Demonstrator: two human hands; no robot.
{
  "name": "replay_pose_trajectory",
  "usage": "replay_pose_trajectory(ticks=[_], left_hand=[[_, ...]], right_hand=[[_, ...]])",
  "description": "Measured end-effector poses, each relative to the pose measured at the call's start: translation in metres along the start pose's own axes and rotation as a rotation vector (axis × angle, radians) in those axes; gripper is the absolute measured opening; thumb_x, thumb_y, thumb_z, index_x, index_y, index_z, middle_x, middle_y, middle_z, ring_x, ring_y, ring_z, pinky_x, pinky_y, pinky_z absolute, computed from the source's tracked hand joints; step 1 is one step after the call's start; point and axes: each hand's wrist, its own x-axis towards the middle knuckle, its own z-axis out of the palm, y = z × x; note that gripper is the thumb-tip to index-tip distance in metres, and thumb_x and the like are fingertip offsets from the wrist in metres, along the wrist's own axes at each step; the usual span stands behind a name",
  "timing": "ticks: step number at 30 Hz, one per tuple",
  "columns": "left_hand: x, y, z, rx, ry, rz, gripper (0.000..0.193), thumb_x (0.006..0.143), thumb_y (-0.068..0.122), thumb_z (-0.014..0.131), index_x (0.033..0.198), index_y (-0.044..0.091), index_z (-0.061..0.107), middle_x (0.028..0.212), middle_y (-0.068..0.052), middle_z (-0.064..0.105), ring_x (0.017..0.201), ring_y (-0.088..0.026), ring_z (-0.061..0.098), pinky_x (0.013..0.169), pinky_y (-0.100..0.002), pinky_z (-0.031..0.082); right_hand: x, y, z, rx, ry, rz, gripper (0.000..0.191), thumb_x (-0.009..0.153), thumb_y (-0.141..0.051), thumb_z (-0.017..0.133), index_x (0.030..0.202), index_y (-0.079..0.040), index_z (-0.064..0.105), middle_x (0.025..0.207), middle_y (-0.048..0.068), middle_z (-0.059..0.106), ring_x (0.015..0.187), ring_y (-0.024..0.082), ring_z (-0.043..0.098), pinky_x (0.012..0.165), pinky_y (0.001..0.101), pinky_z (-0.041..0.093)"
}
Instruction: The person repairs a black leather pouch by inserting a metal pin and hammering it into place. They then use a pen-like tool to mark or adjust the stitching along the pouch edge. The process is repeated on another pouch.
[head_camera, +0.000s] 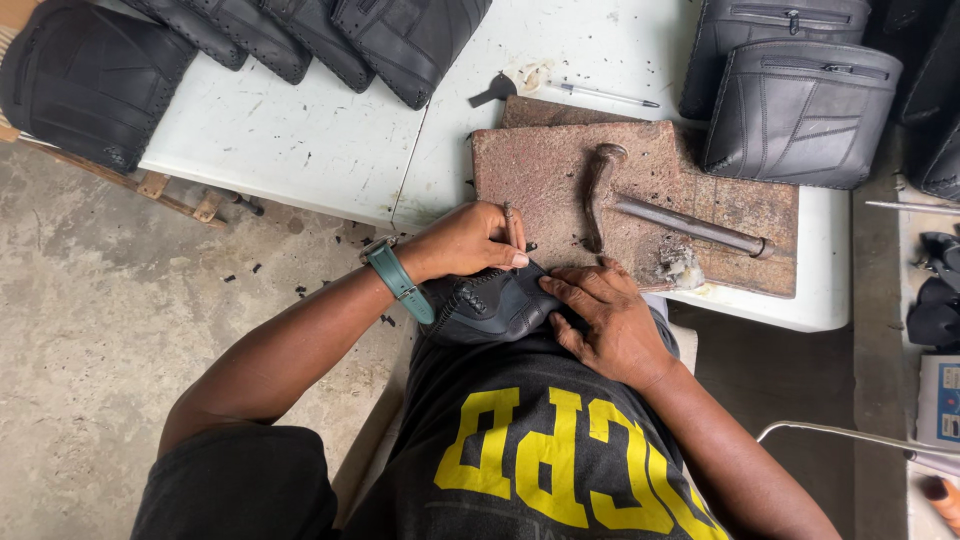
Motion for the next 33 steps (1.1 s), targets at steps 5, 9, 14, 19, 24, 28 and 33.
replay_pose_trajectory(ticks=[5,9,14,19,24,28,33], left_hand=[[0.000,0.000,0.002,0.079,0.020,-0.006,0.016,0.088,0.018,0.079,0.086,0.006,0.070,0.078,-0.004,0.077,0.073,-0.010,0.073,0.069,-0.029,0.058],[0.001,-0.001,0.004,0.263,0.051,0.081,0.016,0.085,0.022,0.080,0.086,0.008,0.072,0.078,-0.005,0.078,0.075,-0.014,0.075,0.073,-0.032,0.057],[0.003,-0.003,0.004,0.329,0.031,0.270,0.019,0.083,0.023,0.081,0.088,0.008,0.070,0.080,-0.006,0.075,0.076,-0.019,0.075,0.070,-0.034,0.056],[0.004,-0.003,0.001,0.426,-0.074,0.346,0.022,0.087,0.026,0.077,0.086,0.008,0.065,0.075,-0.006,0.073,0.068,-0.023,0.071,0.066,-0.037,0.053],[0.007,0.001,0.001,0.461,-0.101,0.377,0.022,0.085,0.026,0.076,0.084,0.009,0.063,0.072,-0.006,0.072,0.064,-0.025,0.069,0.063,-0.039,0.052],[0.006,0.003,0.003,0.502,-0.100,0.398,0.022,0.086,0.027,0.076,0.084,0.009,0.064,0.069,-0.009,0.068,0.064,-0.028,0.067,0.063,-0.042,0.050],[0.003,0.000,0.001,0.484,-0.126,0.443,0.020,0.088,0.026,0.074,0.086,0.010,0.064,0.071,-0.010,0.068,0.067,-0.029,0.067,0.064,-0.043,0.050]], right_hand=[[0.000,0.001,0.003,0.017,-0.012,0.016,0.045,0.081,-0.019,0.075,0.124,-0.007,0.069,0.123,0.012,0.069,0.114,0.029,0.063,0.110,0.0466,0.042],[-0.005,0.006,0.004,-0.002,-0.024,0.022,0.046,0.080,-0.018,0.076,0.124,-0.006,0.070,0.122,0.012,0.069,0.113,0.030,0.064,0.107,0.0495,0.043],[-0.010,0.044,-0.021,0.224,0.167,0.203,0.023,0.100,-0.009,0.058,0.122,-0.011,0.065,0.134,0.009,0.067,0.129,0.026,0.067,0.111,0.0428,0.058],[-0.001,0.096,-0.036,-0.435,0.079,0.374,0.044,0.085,-0.029,0.079,0.124,-0.008,0.072,0.109,0.017,0.069,0.098,0.039,0.063,0.084,0.0522,0.050],[0.007,0.113,-0.038,-0.284,0.062,0.371,0.030,0.097,-0.028,0.073,0.121,-0.010,0.071,0.108,0.012,0.069,0.096,0.034,0.065,0.085,0.0436,0.052],[0.018,0.094,-0.072,0.218,0.070,0.616,0.033,0.097,-0.028,0.075,0.115,-0.002,0.064,0.088,0.010,0.063,0.080,0.019,0.056,0.070,0.0345,0.048],[0.011,0.037,-0.147,0.341,0.601,0.268,0.025,0.101,-0.020,0.073,0.111,-0.006,0.056,0.090,0.004,0.059,0.080,0.011,0.056,0.069,0.0244,0.047]])
